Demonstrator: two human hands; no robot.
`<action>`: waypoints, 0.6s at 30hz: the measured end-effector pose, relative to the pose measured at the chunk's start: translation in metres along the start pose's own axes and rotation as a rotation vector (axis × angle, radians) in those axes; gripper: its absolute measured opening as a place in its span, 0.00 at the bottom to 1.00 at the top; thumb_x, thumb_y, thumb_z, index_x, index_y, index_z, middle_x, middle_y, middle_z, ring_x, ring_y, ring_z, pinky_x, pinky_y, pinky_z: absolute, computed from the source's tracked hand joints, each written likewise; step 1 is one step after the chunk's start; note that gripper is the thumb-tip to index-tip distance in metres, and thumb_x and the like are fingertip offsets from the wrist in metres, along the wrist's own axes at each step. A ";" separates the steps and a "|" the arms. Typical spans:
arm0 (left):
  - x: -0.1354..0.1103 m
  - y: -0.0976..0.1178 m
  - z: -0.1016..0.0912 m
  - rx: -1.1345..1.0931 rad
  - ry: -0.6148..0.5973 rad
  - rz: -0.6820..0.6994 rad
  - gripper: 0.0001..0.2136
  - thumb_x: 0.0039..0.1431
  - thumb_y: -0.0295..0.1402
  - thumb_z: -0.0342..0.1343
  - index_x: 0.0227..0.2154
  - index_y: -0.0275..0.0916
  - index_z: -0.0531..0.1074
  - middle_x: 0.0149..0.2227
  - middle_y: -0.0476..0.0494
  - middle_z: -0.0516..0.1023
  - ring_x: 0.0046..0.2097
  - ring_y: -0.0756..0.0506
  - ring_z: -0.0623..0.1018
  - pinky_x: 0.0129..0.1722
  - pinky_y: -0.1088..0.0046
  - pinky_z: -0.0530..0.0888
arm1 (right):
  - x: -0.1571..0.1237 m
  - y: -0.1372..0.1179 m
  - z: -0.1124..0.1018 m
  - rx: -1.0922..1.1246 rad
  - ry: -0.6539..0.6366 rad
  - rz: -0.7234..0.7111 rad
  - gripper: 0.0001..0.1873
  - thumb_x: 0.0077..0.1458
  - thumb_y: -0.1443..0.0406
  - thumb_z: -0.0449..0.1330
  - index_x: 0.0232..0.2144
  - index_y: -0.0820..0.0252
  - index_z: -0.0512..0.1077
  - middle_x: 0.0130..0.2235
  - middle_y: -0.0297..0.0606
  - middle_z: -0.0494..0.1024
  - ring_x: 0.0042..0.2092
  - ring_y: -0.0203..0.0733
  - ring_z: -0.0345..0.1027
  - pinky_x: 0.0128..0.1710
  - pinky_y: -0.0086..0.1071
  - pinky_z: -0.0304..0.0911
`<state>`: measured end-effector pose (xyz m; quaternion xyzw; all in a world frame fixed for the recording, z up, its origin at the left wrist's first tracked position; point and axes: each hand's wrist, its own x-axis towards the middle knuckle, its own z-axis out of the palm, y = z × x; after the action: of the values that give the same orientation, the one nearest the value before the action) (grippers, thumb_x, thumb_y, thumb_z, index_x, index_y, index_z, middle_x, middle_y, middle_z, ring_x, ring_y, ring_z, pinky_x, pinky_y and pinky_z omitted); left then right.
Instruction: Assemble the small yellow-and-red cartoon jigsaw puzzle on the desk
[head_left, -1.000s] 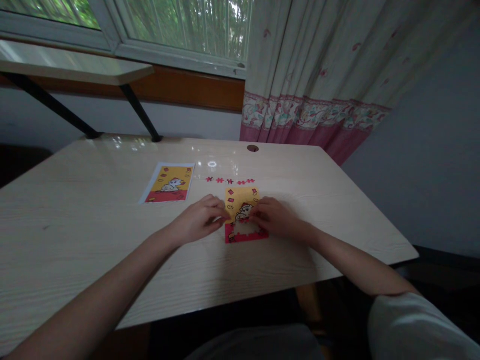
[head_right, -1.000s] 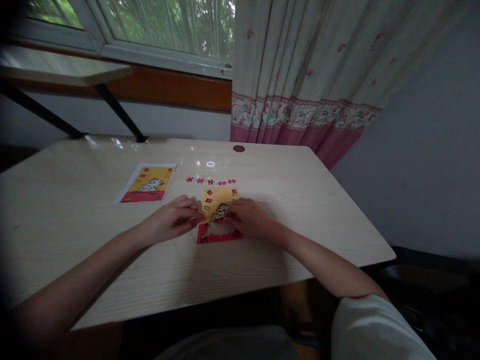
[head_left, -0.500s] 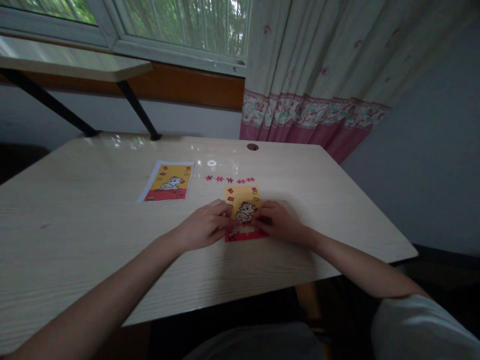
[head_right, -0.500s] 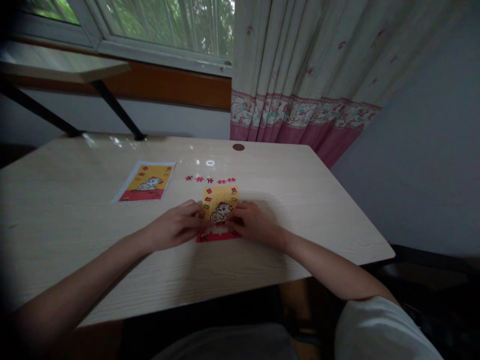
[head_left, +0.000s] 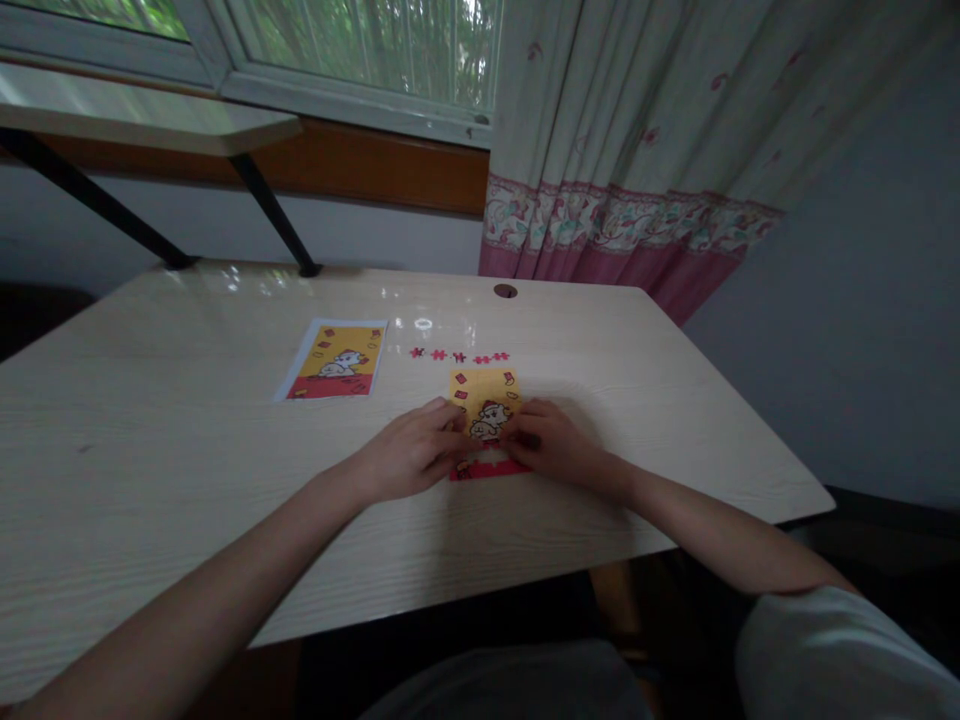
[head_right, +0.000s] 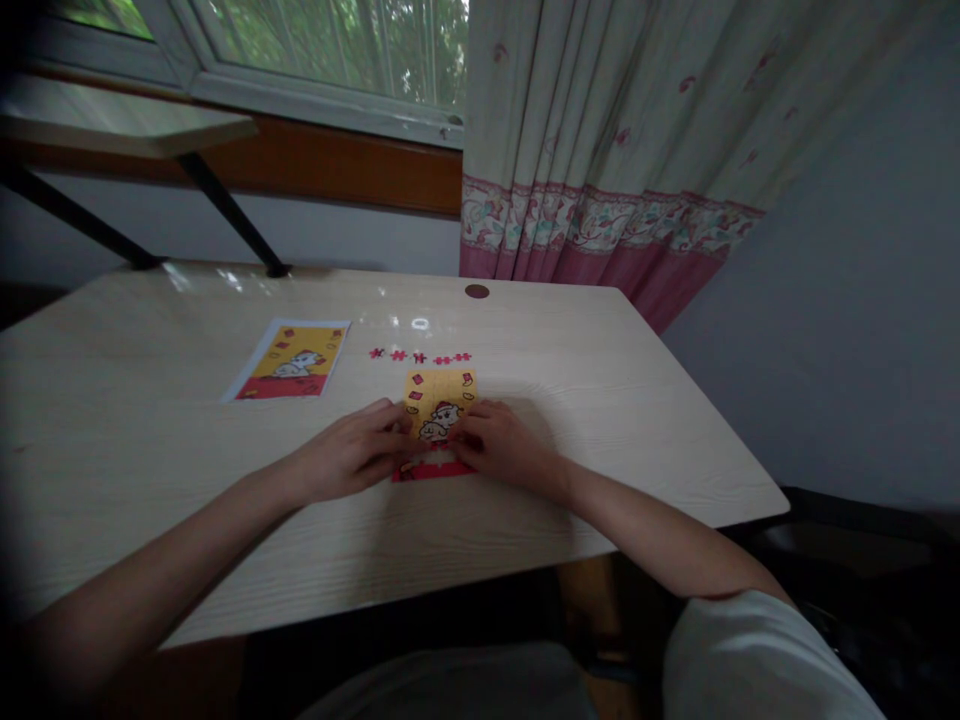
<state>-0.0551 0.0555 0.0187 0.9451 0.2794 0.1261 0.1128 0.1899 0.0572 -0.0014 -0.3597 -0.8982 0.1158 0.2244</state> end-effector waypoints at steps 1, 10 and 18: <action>0.000 0.000 0.000 0.001 0.002 0.001 0.15 0.61 0.29 0.46 0.46 0.44 0.75 0.36 0.41 0.67 0.40 0.42 0.66 0.39 0.65 0.68 | -0.001 -0.001 -0.001 -0.035 -0.004 -0.025 0.04 0.55 0.67 0.58 0.32 0.58 0.74 0.33 0.37 0.76 0.38 0.39 0.67 0.42 0.32 0.60; 0.001 0.003 0.002 -0.006 0.040 0.014 0.15 0.65 0.35 0.44 0.44 0.40 0.75 0.36 0.40 0.68 0.40 0.43 0.67 0.39 0.66 0.68 | -0.005 -0.009 -0.011 -0.356 -0.032 -0.271 0.07 0.57 0.67 0.55 0.35 0.59 0.74 0.35 0.40 0.75 0.40 0.43 0.65 0.41 0.36 0.56; 0.001 0.002 0.002 -0.012 0.036 0.019 0.14 0.64 0.34 0.45 0.47 0.42 0.74 0.36 0.41 0.68 0.39 0.43 0.66 0.39 0.66 0.68 | -0.008 -0.008 -0.011 -0.353 0.036 -0.307 0.11 0.60 0.60 0.54 0.38 0.60 0.74 0.36 0.39 0.77 0.40 0.43 0.65 0.40 0.35 0.55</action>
<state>-0.0529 0.0540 0.0175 0.9446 0.2718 0.1458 0.1121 0.1955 0.0464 0.0088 -0.2543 -0.9447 -0.0848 0.1889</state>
